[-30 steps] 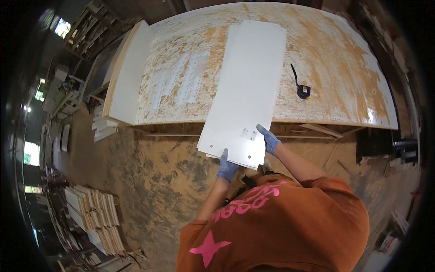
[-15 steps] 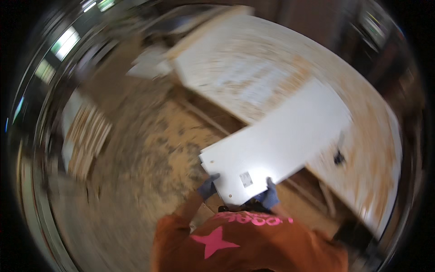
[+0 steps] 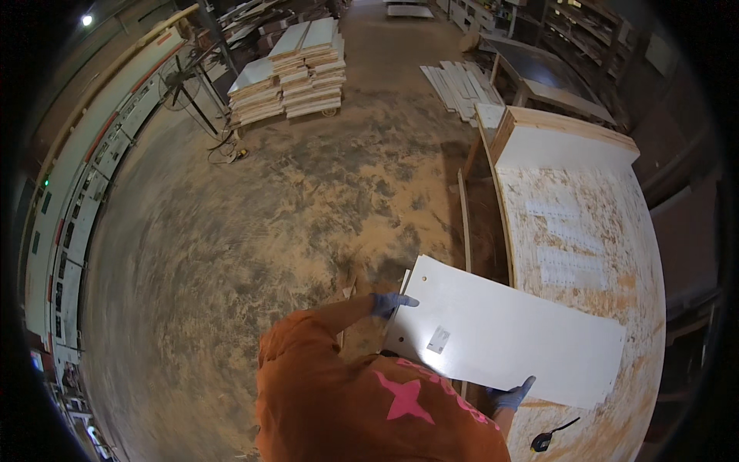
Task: The person measures white rectangular panels with a tape measure, then stacks and sorts them on a workbench. They also handle wooden trim pieces and printed labels, arranging them on the table.
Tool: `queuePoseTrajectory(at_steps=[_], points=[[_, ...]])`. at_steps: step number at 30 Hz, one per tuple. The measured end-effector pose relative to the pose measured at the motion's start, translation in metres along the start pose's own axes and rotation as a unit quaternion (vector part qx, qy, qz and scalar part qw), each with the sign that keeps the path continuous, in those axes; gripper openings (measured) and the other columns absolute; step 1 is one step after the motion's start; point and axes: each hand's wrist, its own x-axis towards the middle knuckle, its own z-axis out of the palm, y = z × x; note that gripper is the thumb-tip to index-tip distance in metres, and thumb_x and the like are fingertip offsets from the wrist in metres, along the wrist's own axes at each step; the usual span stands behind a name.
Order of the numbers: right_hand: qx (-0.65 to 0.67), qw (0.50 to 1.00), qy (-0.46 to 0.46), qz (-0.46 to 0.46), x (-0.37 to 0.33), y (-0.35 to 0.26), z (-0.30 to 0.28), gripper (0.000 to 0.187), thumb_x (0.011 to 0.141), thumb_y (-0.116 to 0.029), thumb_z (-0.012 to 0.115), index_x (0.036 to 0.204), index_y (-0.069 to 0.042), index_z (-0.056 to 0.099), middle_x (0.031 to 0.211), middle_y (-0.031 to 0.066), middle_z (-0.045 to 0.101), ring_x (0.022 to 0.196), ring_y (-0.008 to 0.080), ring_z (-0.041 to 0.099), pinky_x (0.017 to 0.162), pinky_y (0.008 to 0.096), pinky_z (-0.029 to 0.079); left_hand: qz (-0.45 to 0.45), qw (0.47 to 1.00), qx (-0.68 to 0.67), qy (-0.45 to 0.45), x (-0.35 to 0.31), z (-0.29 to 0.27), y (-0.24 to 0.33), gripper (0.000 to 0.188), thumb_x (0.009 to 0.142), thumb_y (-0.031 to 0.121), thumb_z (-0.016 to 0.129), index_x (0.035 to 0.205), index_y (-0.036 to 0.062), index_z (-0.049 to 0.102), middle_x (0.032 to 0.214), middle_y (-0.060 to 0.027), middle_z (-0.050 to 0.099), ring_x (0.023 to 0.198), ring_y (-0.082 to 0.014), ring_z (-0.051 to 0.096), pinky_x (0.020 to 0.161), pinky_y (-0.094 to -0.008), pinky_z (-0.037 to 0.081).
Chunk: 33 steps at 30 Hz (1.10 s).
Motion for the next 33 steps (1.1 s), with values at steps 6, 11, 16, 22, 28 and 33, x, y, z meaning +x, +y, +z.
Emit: queuePoseTrajectory(at_steps=[6, 11, 16, 22, 28, 33], points=[[0.026, 0.999, -0.016, -0.016, 0.0, 0.013, 0.013, 0.085, 0.081, -0.081, 0.044, 0.142, -0.022, 0.047, 0.142, 0.0044, 0.051, 0.123, 0.0328, 0.051, 0.093, 0.0538, 0.049, 0.106, 0.989, -0.086, 0.053, 0.034, -0.019, 0.035, 0.063, 0.089, 0.048, 0.065, 0.134, 0.0056, 0.055, 0.118, -0.0127, 0.067, 0.102, -0.0221, 0.067, 0.092, -0.0389, 0.053], [-0.017, 0.995, 0.066, -0.077, -0.026, 0.013, 0.03, 0.076, 0.09, -0.068, 0.049, 0.144, -0.016, 0.043, 0.145, 0.0074, 0.048, 0.127, 0.0316, 0.051, 0.098, 0.0478, 0.05, 0.144, 0.972, 0.021, 0.186, 0.028, 0.002, 0.036, 0.058, 0.087, 0.045, 0.068, 0.126, 0.0029, 0.058, 0.111, -0.0109, 0.069, 0.096, -0.0215, 0.067, 0.085, -0.0363, 0.054], [-0.008, 0.992, 0.08, -0.099, -0.012, 0.011, 0.038, 0.075, 0.091, -0.067, 0.048, 0.145, -0.015, 0.041, 0.145, 0.008, 0.047, 0.127, 0.0314, 0.05, 0.099, 0.0475, 0.049, 0.218, 0.959, 0.017, 0.179, 0.004, 0.019, 0.028, 0.062, 0.082, 0.044, 0.072, 0.127, 0.0024, 0.058, 0.117, -0.0111, 0.065, 0.105, -0.0206, 0.062, 0.089, -0.0362, 0.05], [-0.019, 0.993, 0.065, -0.098, 0.004, 0.006, 0.04, 0.075, 0.092, -0.066, 0.047, 0.146, -0.015, 0.039, 0.146, 0.0087, 0.046, 0.127, 0.0313, 0.05, 0.1, 0.0471, 0.049, 0.362, 0.924, 0.046, 0.117, -0.028, 0.044, 0.04, 0.065, 0.079, 0.038, 0.074, 0.131, 0.0033, 0.054, 0.123, -0.0093, 0.06, 0.114, -0.0193, 0.054, 0.098, -0.0348, 0.044], [-0.04, 0.991, 0.038, -0.123, 0.006, -0.001, 0.043, 0.075, 0.093, -0.065, 0.046, 0.147, -0.014, 0.037, 0.147, 0.0094, 0.045, 0.128, 0.0311, 0.05, 0.102, 0.0467, 0.048, 0.374, 0.921, 0.042, 0.103, -0.081, 0.063, 0.04, 0.094, 0.073, 0.018, 0.084, 0.147, 0.0122, 0.027, 0.13, -0.0061, 0.051, 0.118, -0.0177, 0.05, 0.103, -0.0362, 0.041], [-0.084, 0.981, 0.017, -0.174, 0.014, -0.006, 0.051, 0.074, 0.094, -0.064, 0.045, 0.148, -0.013, 0.035, 0.147, 0.01, 0.044, 0.128, 0.0309, 0.05, 0.103, 0.0463, 0.048, 0.449, 0.878, 0.099, 0.131, -0.131, 0.049, 0.025, 0.099, 0.066, 0.033, 0.09, 0.144, 0.0104, 0.035, 0.134, -0.0066, 0.048, 0.126, -0.0201, 0.044, 0.105, -0.0366, 0.037]])
